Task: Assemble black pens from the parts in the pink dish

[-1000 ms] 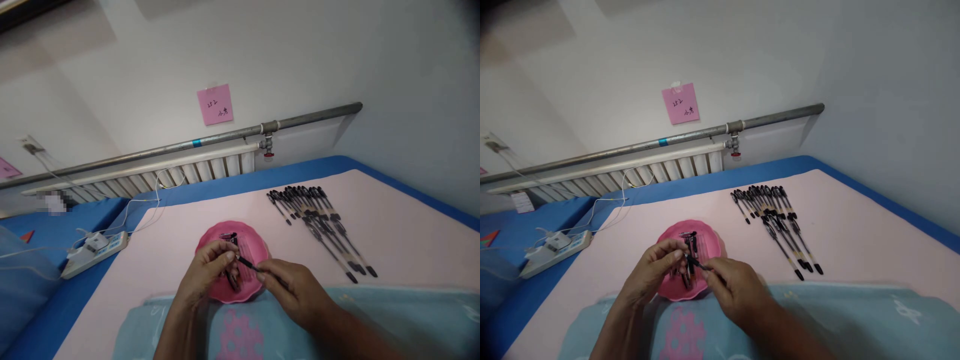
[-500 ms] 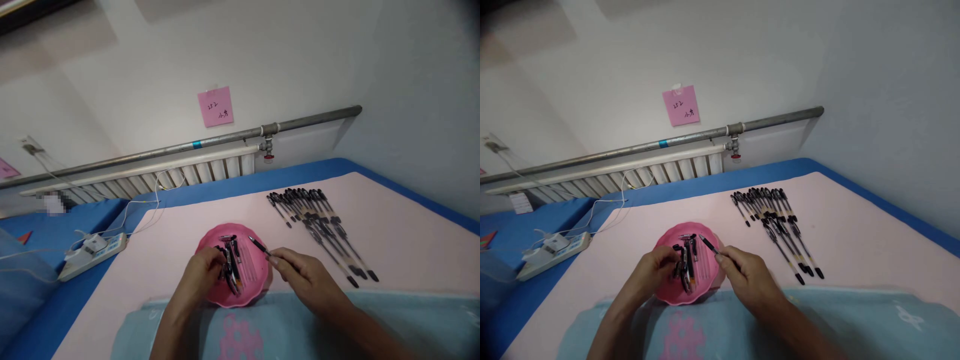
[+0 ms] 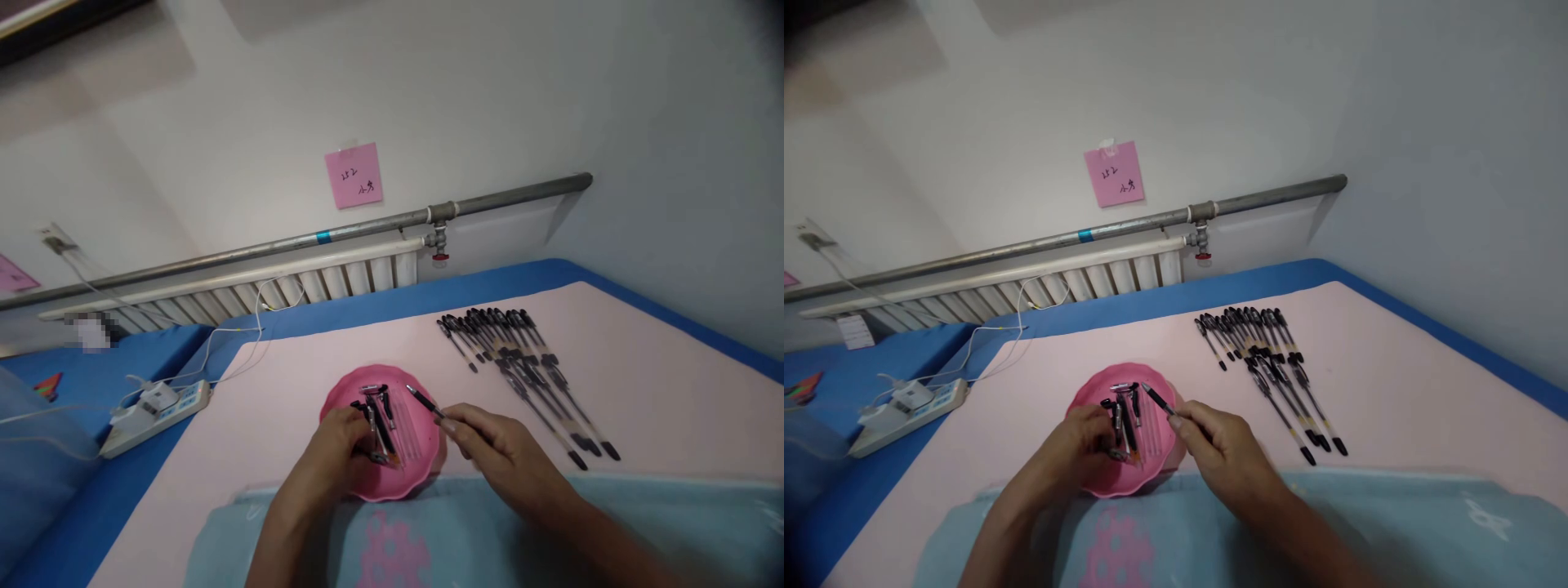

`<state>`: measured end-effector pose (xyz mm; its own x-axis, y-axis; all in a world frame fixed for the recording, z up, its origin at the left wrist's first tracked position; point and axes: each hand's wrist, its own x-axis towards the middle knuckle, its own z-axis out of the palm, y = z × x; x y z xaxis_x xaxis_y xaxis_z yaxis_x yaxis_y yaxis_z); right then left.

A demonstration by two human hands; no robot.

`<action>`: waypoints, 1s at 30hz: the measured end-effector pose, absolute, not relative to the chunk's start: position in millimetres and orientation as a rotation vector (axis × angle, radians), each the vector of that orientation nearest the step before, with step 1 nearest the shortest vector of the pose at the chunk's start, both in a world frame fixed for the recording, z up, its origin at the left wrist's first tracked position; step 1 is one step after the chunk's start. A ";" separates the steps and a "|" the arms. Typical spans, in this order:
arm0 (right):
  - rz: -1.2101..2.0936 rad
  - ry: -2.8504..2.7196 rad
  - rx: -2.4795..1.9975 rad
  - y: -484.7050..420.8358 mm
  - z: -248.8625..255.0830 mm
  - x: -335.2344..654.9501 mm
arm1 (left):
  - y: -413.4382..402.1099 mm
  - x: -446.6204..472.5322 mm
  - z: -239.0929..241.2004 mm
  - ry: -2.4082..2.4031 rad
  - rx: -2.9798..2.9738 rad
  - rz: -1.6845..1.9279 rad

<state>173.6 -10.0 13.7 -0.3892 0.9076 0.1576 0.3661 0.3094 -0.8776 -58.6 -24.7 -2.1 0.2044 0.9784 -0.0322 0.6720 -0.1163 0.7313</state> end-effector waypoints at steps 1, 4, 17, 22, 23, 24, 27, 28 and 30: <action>1.040 -1.940 -1.093 -10.2 13.6 173.7 | -26.2 -62.2 1.0 1.507 1.785 0.649; 1.087 -2.082 -0.981 -11.7 13.1 174.2 | -31.4 -68.9 10.3 1.409 1.530 0.740; 0.894 -2.341 -0.942 -12.9 11.2 178.3 | -34.2 -68.1 17.9 1.345 1.499 0.767; 0.856 -2.409 -0.932 -15.5 7.3 176.2 | -35.9 -56.4 22.1 1.310 1.556 0.682; 0.861 -2.405 -0.937 -16.7 5.9 175.1 | -35.7 -53.1 20.9 1.297 1.555 0.671; 0.865 -2.398 -0.949 -18.0 4.6 173.9 | -35.3 -49.9 19.1 1.293 1.558 0.663; 0.854 -2.358 -1.015 -22.1 2.7 170.2 | -33.3 -42.5 11.6 1.304 1.584 0.667; 0.850 -2.343 -1.034 -22.8 3.2 169.4 | -32.6 -41.3 9.2 1.300 1.573 0.687; 0.856 -2.311 -1.038 -22.3 5.6 170.2 | -30.9 -41.2 5.4 1.255 1.489 0.774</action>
<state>170.2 -22.3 5.6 -0.6078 0.7790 0.1539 0.4907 0.5208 -0.6986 -41.2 -30.9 5.4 0.2565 0.9585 -0.1246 0.3192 0.0376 0.9469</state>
